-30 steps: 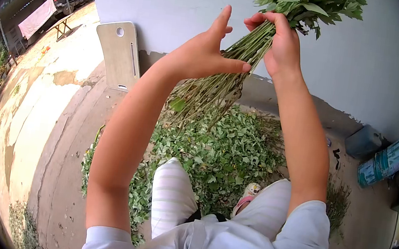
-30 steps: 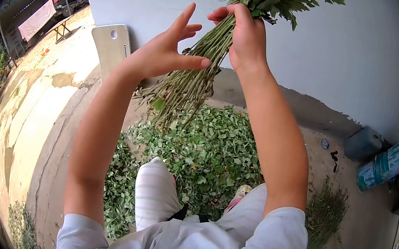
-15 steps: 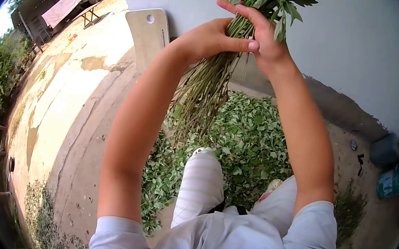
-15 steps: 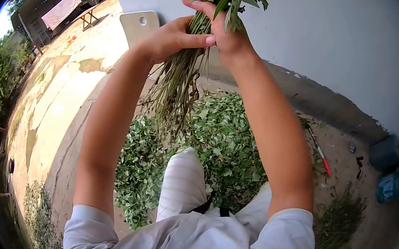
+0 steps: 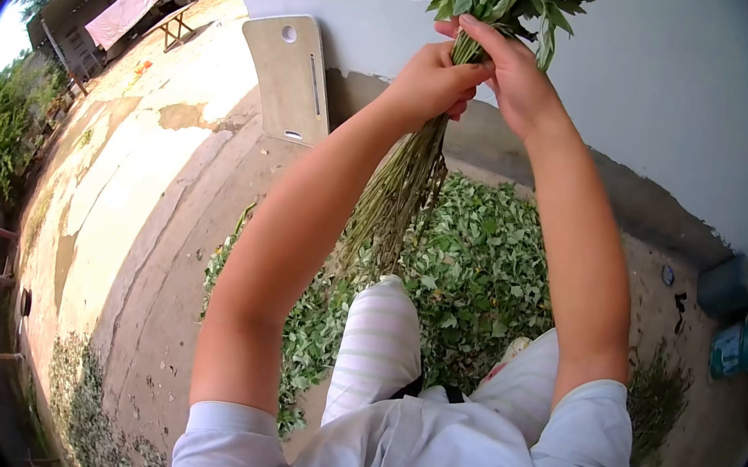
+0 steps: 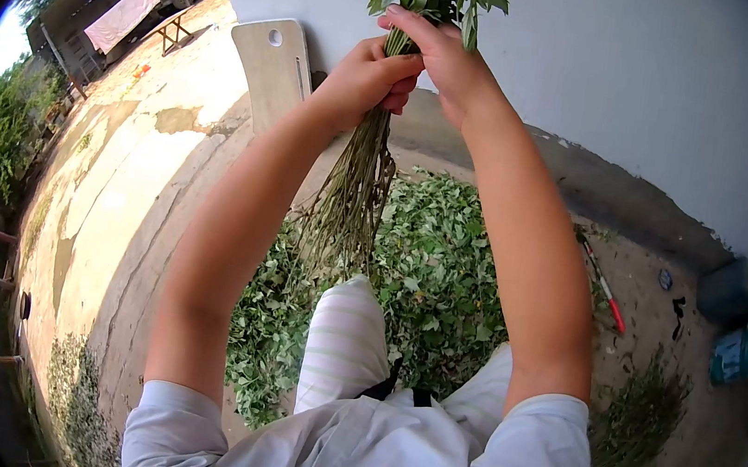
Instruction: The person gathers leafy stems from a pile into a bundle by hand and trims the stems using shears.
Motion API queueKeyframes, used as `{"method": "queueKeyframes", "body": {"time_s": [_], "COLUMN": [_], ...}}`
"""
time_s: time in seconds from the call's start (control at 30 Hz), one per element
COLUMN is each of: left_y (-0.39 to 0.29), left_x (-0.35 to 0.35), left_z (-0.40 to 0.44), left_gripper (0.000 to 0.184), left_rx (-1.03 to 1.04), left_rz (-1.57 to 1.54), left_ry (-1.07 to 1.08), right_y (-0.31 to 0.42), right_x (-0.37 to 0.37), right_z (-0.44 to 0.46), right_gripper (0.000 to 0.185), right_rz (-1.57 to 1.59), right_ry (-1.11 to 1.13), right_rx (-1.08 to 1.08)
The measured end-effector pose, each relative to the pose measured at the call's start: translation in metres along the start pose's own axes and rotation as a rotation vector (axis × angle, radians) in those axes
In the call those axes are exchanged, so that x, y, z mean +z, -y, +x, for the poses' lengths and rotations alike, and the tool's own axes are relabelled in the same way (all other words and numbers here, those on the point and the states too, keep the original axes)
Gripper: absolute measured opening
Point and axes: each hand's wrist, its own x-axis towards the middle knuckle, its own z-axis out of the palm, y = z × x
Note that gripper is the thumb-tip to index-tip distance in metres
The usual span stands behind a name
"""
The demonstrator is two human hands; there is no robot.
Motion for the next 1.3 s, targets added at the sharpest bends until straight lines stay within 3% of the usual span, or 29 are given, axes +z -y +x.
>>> {"method": "queueKeyframes", "body": {"time_s": [0.03, 0.1, 0.13, 0.2, 0.27, 0.37, 0.43, 0.53, 0.63, 0.73, 0.77, 0.83, 0.97, 1.03, 1.13, 1.3], "left_y": [0.001, 0.000, -0.002, -0.006, -0.007, -0.018, -0.022, -0.020, -0.014, -0.009, -0.007, -0.006, -0.004, -0.002, -0.001, 0.004], "left_x": [0.001, -0.003, -0.007, -0.017, -0.036, -0.061, -0.077, -0.107, -0.119, -0.122, -0.122, -0.120, -0.118, -0.120, -0.121, -0.135], "left_z": [0.004, 0.013, 0.016, 0.021, 0.027, 0.022, 0.017, 0.009, 0.002, -0.006, -0.008, -0.010, -0.012, -0.014, -0.015, -0.021], "left_gripper": [0.022, 0.023, 0.023, 0.023, 0.024, 0.025, 0.025, 0.022, 0.023, 0.024, 0.024, 0.025, 0.025, 0.025, 0.025, 0.027], "left_rx": [0.028, 0.081, 0.091, 0.118, 0.193, 0.237, 0.255, 0.237, 0.199, 0.158, 0.154, 0.165, 0.182, 0.181, 0.197, 0.257], "left_rz": [0.050, 0.051, 0.008, -0.081, -0.159, -0.283, -0.349, -0.482, -0.550, -0.592, -0.592, -0.593, -0.626, -0.642, -0.672, -0.612], "left_ry": [-0.073, -0.196, -0.313, -0.525, -0.633, -0.769, -0.838, -0.852, -0.883, -0.892, -0.886, -0.886, -0.910, -0.918, -0.928, -0.915], "right_y": [-0.007, -0.028, -0.029, -0.053, -0.077, -0.129, -0.150, -0.160, -0.164, -0.165, -0.164, -0.144, -0.167, -0.173, -0.176, -0.185], "right_x": [0.002, 0.006, 0.010, 0.011, 0.023, 0.042, 0.049, 0.052, 0.051, 0.052, 0.052, 0.053, 0.057, 0.056, 0.054, 0.035], "right_z": [-0.004, -0.013, -0.026, -0.056, -0.087, -0.112, -0.119, -0.116, -0.107, -0.101, -0.099, -0.095, -0.087, -0.085, -0.083, -0.098], "right_gripper": [0.044, 0.051, 0.041, 0.025, 0.013, 0.017, 0.020, 0.020, 0.022, 0.030, 0.030, 0.033, 0.037, 0.031, 0.018, 0.021], "right_rz": [-0.002, -0.073, -0.062, -0.108, -0.120, -0.187, -0.339, -0.405, -0.417, -0.683, -0.683, -0.632, -0.539, -0.515, -0.042, -0.181], "right_ry": [0.006, -0.442, -0.479, -0.365, -0.221, -0.117, -0.133, -0.164, -0.368, -0.540, -0.546, -0.385, -0.532, -0.582, -0.538, -0.419], "right_rx": [-0.003, -0.268, -0.346, -0.349, -0.064, 0.114, 0.022, -0.002, 0.031, 0.036, 0.039, 0.303, 0.170, 0.123, 0.007, 0.058]}}
